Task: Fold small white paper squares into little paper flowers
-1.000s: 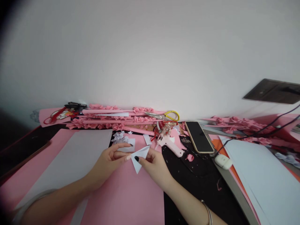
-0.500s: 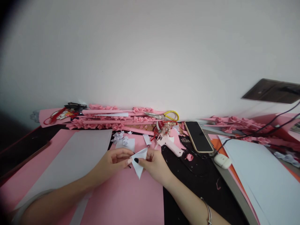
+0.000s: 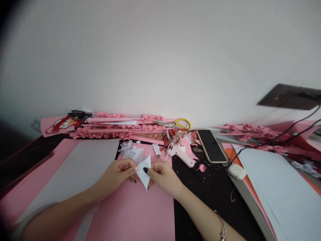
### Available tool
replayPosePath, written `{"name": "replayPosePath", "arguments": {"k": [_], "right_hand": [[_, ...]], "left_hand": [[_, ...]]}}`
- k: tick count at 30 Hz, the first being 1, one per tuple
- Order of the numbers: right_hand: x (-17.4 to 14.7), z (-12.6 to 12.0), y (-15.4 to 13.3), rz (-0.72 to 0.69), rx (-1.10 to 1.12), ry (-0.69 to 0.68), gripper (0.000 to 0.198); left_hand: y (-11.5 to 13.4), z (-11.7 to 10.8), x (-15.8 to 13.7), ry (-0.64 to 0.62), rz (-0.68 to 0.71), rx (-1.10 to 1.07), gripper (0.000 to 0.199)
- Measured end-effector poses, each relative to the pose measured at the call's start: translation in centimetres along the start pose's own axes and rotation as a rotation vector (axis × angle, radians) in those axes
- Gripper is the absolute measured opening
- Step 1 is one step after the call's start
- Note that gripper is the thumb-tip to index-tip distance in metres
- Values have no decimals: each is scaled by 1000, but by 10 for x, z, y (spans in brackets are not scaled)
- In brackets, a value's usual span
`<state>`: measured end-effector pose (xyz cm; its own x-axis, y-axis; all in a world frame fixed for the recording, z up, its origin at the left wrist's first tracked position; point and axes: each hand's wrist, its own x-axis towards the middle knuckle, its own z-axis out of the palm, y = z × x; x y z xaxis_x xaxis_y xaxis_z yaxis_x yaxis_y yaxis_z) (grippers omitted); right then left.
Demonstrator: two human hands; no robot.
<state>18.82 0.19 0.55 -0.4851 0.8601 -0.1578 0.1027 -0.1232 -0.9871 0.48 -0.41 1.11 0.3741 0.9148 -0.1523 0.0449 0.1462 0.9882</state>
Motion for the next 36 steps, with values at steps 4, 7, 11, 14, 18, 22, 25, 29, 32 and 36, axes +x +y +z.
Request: {"name": "replayPosePath", "arguments": {"k": [4, 7, 11, 14, 18, 22, 25, 29, 32, 36], "right_hand": [[0, -1, -1, -29, -16, -76, 35], [-1, 2, -1, -66, -13, -88, 34], [-4, 7, -1, -103, -69, -18, 33], [-6, 11, -1, -111, -167, 51, 36], [-7, 13, 2, -89, -314, 128, 43], [-7, 13, 8, -44, -350, 190, 44], [-6, 11, 10, -39, -332, 185, 45], [-5, 9, 4, -43, -294, 97, 42], [-5, 8, 0, -69, -298, 38, 36], [-5, 6, -1, -84, -316, 7, 34]], "left_hand": [[3, 0, 0, 31, 12, -24, 18], [3, 0, -1, 52, 18, -18, 19], [1, 0, -3, 84, 36, -10, 19], [3, 1, -4, 118, 39, -5, 20], [5, 3, -4, 142, 43, 1, 20], [5, 2, -4, 154, 36, -4, 19], [2, 1, -3, 164, 38, -3, 19], [-1, -1, -1, 185, 56, -1, 18], [-1, -2, -1, 194, 67, -4, 19], [-1, -1, -1, 202, 73, 10, 18]]}}
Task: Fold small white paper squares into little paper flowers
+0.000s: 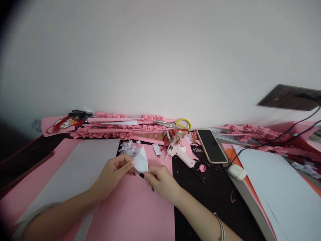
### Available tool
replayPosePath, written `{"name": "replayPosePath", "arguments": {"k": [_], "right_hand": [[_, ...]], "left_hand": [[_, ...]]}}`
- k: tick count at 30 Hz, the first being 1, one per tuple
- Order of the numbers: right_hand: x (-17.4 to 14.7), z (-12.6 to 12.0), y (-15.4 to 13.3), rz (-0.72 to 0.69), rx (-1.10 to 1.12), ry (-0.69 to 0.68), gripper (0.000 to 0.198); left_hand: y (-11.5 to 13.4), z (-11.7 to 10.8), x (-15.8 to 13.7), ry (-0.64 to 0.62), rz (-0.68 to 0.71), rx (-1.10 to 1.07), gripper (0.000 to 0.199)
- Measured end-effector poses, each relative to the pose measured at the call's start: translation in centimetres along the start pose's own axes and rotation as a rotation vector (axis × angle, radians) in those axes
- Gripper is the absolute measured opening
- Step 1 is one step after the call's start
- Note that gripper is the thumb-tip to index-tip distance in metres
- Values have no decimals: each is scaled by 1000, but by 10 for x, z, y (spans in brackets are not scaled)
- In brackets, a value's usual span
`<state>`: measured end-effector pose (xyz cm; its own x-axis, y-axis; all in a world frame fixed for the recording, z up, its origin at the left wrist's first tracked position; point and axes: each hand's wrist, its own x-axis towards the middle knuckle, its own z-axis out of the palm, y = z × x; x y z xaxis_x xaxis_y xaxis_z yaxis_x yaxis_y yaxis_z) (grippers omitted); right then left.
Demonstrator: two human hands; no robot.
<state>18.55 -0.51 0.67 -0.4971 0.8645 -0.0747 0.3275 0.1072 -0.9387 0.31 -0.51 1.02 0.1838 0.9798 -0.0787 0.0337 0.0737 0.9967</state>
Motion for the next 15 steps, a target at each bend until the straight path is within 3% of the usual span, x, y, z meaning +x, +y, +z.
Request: {"name": "replayPosePath", "arguments": {"k": [6, 10, 15], "right_hand": [[0, -2, 6, -50, -99, -35, 39], [1, -3, 10, -13, -20, -12, 41], [6, -1, 14, -19, 209, 89, 24]], "left_hand": [[0, -2, 1, 3, -2, -10, 18], [2, -5, 4, 17, 9, -12, 18], [-1, 0, 2, -184, -34, 40, 17]]}}
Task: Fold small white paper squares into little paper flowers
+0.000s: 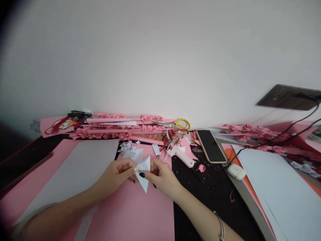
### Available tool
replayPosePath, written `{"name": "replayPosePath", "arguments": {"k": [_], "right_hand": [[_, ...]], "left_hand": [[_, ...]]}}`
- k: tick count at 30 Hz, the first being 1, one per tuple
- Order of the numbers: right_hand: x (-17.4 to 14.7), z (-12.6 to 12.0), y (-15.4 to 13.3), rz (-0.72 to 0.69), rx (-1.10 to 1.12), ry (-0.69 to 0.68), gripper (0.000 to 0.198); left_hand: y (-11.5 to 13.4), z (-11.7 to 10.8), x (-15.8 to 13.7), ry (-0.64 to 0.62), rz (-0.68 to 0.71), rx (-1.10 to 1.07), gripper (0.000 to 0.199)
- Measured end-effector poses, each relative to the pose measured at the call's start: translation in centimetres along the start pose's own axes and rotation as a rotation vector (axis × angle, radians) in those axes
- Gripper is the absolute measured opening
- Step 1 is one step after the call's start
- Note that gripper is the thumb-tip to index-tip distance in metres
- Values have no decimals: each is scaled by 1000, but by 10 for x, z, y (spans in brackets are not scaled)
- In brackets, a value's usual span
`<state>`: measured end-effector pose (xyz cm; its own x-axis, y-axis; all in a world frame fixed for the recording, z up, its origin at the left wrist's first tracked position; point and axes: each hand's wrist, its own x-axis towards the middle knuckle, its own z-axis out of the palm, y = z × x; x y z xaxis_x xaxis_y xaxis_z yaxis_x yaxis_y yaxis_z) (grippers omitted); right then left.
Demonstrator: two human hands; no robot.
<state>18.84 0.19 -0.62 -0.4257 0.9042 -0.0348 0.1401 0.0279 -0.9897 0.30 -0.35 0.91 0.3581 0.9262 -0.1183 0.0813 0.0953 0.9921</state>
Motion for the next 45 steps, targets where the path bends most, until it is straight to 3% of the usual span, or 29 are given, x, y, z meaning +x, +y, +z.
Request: {"name": "replayPosePath", "arguments": {"k": [3, 15, 21, 27, 33, 41, 45], "right_hand": [[2, 0, -2, 17, 33, -16, 24], [1, -3, -1, 92, 50, 0, 55], [3, -6, -3, 45, 160, 112, 37], [3, -9, 3, 49, 203, 78, 42], [5, -10, 6, 44, 233, 128, 53], [4, -5, -6, 31, 158, 57, 33], [3, -5, -6, 39, 172, 67, 29]], "left_hand": [[-2, 3, -2, -99, -18, -1, 15], [-7, 1, 1, -173, -56, -77, 20], [-6, -1, 1, -205, -95, -71, 20], [-4, -2, 1, -227, -102, -57, 19], [-5, -2, 1, -201, -102, -87, 20], [-3, -3, 4, -114, -73, -105, 23], [-1, -2, 3, -125, -100, -243, 28]]}}
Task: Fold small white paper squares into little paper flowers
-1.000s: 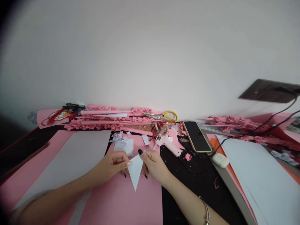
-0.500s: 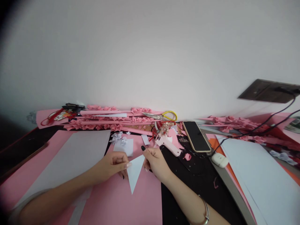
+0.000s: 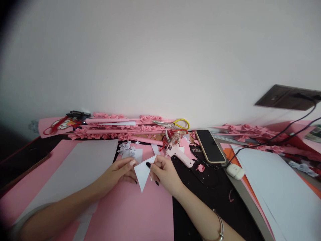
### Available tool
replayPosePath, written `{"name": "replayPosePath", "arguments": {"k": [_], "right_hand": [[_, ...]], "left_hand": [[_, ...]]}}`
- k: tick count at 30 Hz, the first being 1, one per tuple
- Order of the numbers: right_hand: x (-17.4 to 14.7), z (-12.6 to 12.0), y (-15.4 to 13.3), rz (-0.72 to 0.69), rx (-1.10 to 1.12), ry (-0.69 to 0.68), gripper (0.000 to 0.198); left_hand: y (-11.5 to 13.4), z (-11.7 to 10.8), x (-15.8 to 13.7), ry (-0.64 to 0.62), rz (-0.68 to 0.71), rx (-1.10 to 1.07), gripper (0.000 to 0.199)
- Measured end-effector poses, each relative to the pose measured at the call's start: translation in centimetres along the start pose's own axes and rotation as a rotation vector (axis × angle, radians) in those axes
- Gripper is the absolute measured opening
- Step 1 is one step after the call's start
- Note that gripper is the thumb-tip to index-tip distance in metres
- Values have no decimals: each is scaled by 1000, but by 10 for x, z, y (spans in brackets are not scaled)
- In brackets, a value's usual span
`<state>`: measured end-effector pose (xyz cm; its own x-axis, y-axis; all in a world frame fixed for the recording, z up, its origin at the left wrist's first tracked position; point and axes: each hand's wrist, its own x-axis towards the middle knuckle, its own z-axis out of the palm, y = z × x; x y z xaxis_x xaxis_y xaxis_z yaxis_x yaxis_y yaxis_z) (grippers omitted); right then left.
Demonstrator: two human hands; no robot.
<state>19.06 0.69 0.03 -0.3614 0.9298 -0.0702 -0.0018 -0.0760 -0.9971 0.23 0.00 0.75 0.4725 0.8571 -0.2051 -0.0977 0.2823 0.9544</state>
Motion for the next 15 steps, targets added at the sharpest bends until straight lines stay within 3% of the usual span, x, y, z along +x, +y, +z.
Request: {"name": "replayPosePath", "arguments": {"k": [8, 15], "right_hand": [[0, -3, 6, 8, 39, 3, 28], [1, -2, 4, -9, 75, -22, 26]], "left_hand": [[-1, 2, -1, -73, -6, -17, 29], [0, 6, -4, -34, 54, 91, 28]]}}
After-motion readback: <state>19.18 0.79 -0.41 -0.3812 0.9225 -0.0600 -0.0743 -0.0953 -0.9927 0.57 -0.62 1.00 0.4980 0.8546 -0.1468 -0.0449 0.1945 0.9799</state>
